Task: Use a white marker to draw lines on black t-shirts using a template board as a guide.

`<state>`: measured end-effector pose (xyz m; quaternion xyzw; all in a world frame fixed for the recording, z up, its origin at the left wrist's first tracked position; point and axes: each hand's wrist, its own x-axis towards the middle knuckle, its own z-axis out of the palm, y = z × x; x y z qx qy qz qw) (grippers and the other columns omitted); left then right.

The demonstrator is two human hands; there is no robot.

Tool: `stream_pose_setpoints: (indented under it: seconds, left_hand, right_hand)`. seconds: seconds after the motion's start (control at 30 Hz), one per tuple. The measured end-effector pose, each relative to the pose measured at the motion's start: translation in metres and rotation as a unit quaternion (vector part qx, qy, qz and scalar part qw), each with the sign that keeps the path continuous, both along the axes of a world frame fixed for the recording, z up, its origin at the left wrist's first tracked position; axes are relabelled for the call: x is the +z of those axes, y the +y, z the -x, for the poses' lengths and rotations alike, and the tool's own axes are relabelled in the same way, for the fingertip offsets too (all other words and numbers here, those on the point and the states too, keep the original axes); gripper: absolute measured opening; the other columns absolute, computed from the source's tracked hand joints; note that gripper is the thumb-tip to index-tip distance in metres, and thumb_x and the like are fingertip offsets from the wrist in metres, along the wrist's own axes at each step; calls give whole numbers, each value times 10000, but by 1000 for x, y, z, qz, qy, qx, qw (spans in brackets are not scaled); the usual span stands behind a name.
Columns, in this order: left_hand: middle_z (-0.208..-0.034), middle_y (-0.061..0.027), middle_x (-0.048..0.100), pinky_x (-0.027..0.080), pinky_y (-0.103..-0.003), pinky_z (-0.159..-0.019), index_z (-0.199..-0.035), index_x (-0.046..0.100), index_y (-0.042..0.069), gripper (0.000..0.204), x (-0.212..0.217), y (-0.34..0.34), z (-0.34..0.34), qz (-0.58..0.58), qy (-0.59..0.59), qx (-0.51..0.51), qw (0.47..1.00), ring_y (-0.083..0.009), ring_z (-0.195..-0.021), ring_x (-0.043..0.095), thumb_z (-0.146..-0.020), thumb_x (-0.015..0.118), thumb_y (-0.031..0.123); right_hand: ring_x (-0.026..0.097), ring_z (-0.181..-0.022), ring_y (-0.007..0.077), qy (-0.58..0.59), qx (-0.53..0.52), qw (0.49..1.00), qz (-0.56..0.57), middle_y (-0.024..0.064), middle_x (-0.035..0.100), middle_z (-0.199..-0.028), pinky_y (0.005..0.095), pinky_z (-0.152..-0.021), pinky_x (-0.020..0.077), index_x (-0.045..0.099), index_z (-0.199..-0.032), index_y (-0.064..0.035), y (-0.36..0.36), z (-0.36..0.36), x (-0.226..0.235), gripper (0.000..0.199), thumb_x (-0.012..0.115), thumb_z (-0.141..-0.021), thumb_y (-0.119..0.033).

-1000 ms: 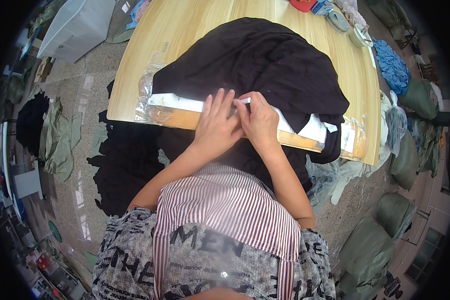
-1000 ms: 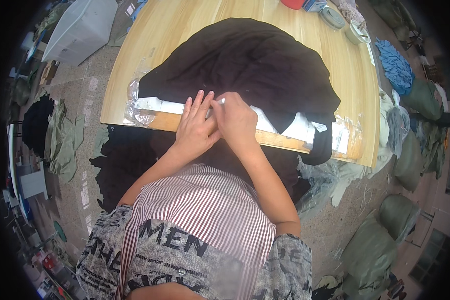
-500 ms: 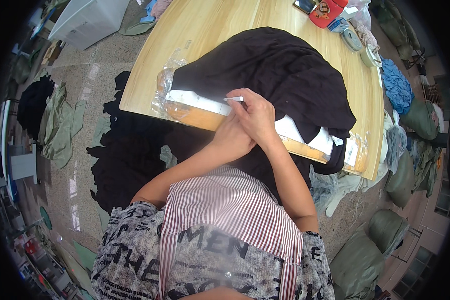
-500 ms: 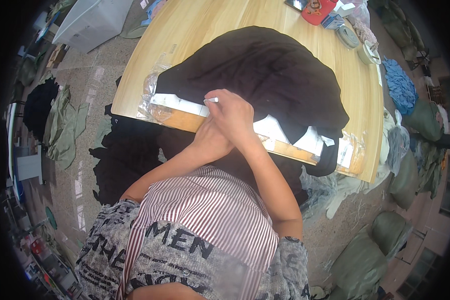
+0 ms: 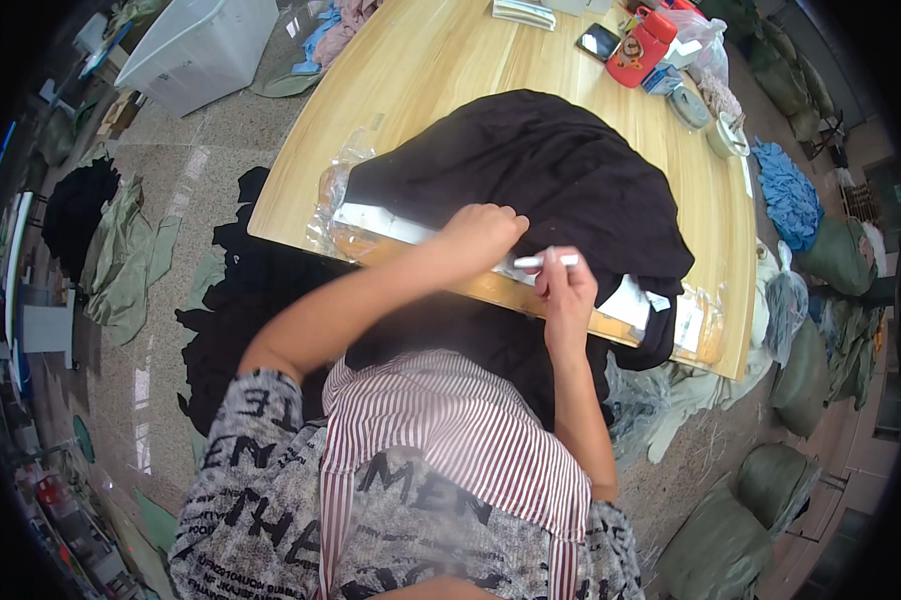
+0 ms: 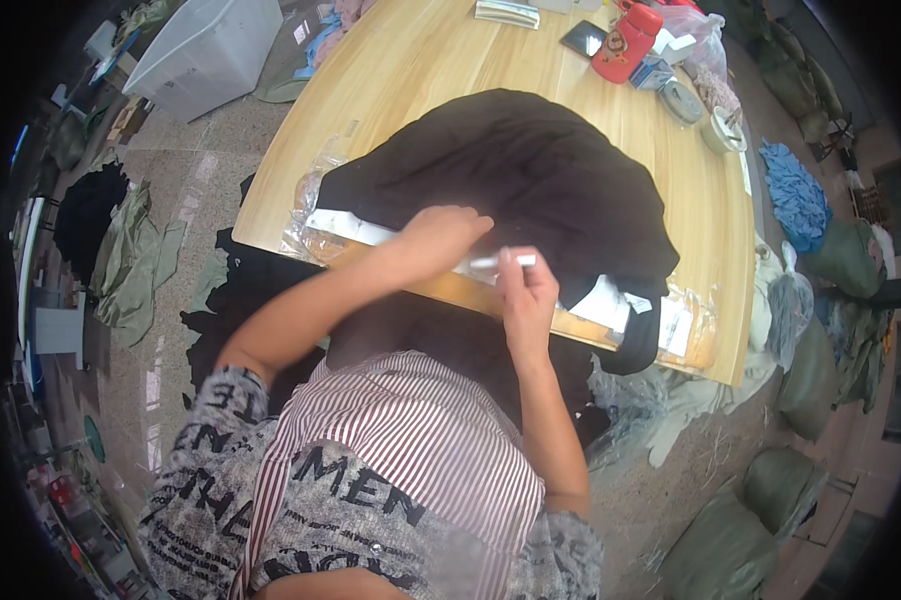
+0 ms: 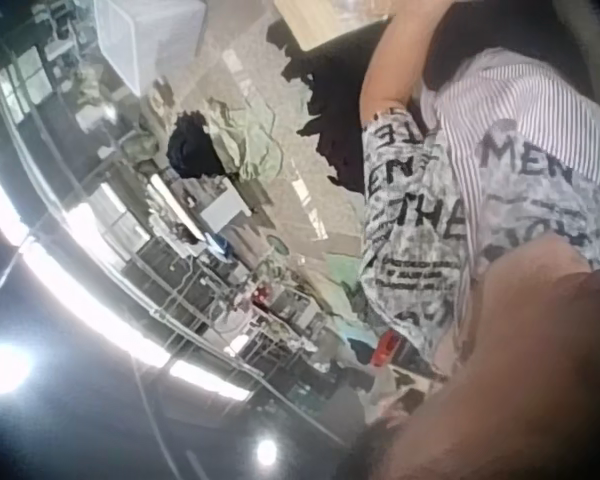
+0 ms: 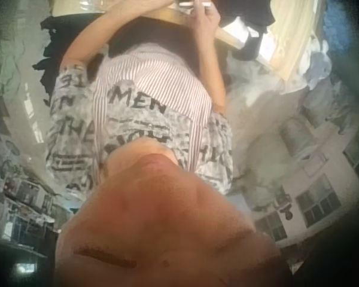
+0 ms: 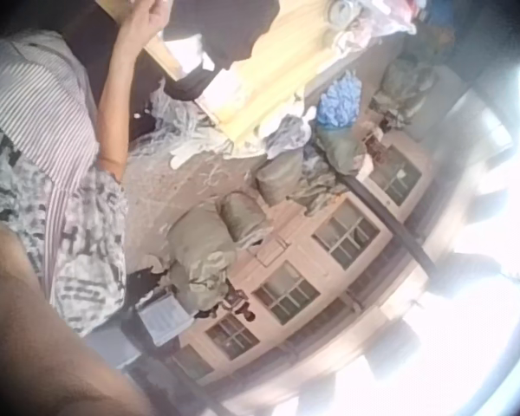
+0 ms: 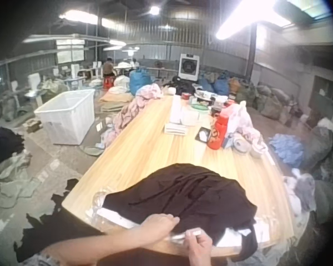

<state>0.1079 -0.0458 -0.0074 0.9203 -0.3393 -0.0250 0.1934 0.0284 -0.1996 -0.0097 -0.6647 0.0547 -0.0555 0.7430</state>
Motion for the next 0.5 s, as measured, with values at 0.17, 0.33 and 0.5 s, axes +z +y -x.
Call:
stream_pose_setpoints:
  seconds: [0.17, 0.33, 0.5]
  left_hand:
    - [-813, -144, 667, 526, -378, -592, -869, 682, 61, 171, 96, 46, -130, -9, -263, 131, 956, -285, -706, 660, -735, 594, 119]
    - [-673, -65, 595, 463, -333, -473, -846, 639, 24, 132, 105, 326, -193, 552, -271, 472, 631, -199, -559, 589, -804, 538, 96]
    - [-843, -276, 650, 483, -480, -670, -852, 653, -65, 407, -134, 495, 94, 83, -175, 799, 570, -412, -801, 643, -870, 527, 321]
  right_hand:
    - [471, -604, 33, -30, -14, 998, 48, -6, 587, -730, 182, -555, 374, 618, -882, -28, -36, 2, -24, 199, 557, -958, -201]
    - [551, -843, 77, -71, -65, 991, 88, 41, 636, -951, 221, -760, 446, 626, -959, -1, -49, -5, -30, 157, 569, -947, -147]
    - [532, -784, 74, -53, -51, 989, 132, 45, 631, -928, 212, -688, 430, 615, -939, -1, -46, 3, -24, 129, 580, -935, -125]
